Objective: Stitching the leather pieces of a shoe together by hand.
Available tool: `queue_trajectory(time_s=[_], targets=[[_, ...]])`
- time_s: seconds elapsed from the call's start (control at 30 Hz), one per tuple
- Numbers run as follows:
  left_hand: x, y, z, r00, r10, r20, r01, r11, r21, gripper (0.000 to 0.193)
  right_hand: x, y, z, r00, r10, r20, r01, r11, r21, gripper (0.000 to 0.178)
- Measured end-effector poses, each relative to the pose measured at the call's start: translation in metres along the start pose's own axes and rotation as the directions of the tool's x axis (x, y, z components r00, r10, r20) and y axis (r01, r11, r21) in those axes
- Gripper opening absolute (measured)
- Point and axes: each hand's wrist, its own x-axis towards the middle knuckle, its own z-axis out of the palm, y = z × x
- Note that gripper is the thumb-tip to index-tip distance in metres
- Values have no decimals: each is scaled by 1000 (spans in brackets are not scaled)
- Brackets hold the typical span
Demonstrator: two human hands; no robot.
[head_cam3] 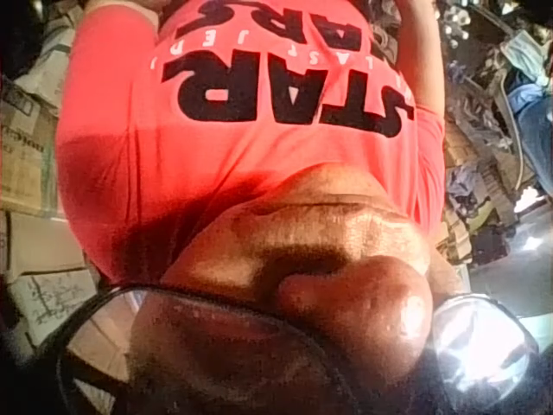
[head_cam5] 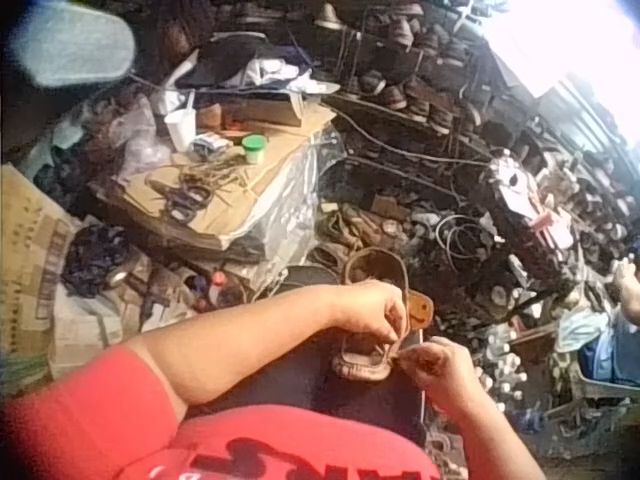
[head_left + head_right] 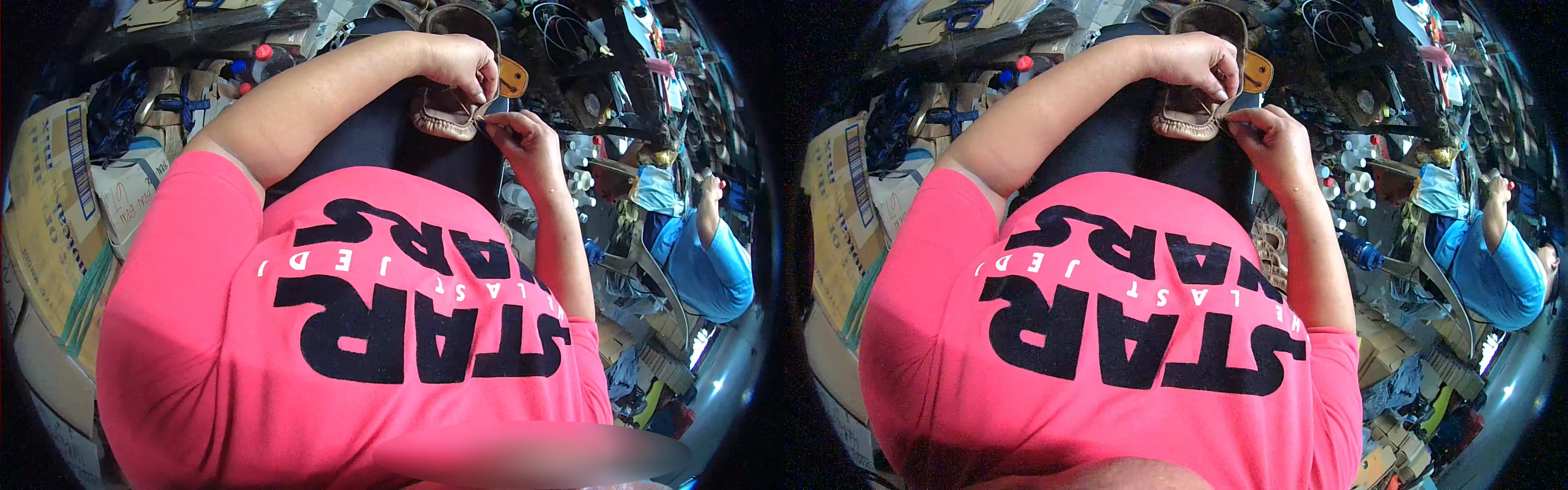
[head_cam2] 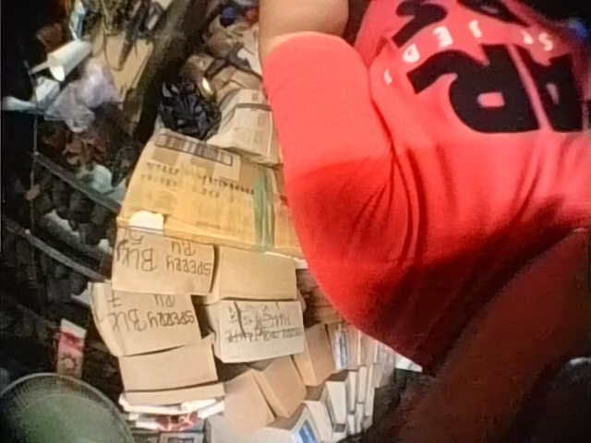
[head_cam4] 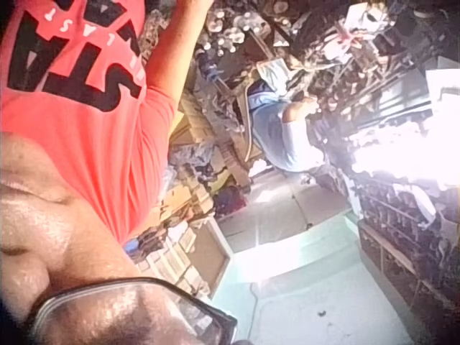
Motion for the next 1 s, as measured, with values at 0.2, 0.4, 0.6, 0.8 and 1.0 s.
queue_trajectory(time_s=[0.2,0.4,0.6,0.8,1.0], targets=[[-3,-3,-4,995,78,66,-81,995,57,19,10,-6,-9,994,-68,83,74,995,-68,14],[-6,-2,-8,992,73,103,-72,997,-12,22,9,20,-10,991,-19,131,4,994,111,16],[-5,-3,-8,991,41,124,-38,999,-31,23,14,9,-11,989,-76,128,72,997,38,16],[-4,-6,-7,990,66,124,-68,998,14,24,7,2,-3,995,-47,88,44,998,43,16],[-6,-3,-7,986,138,97,-145,987,71,26,-2,27,5,994,61,94,-91,927,364,18]])
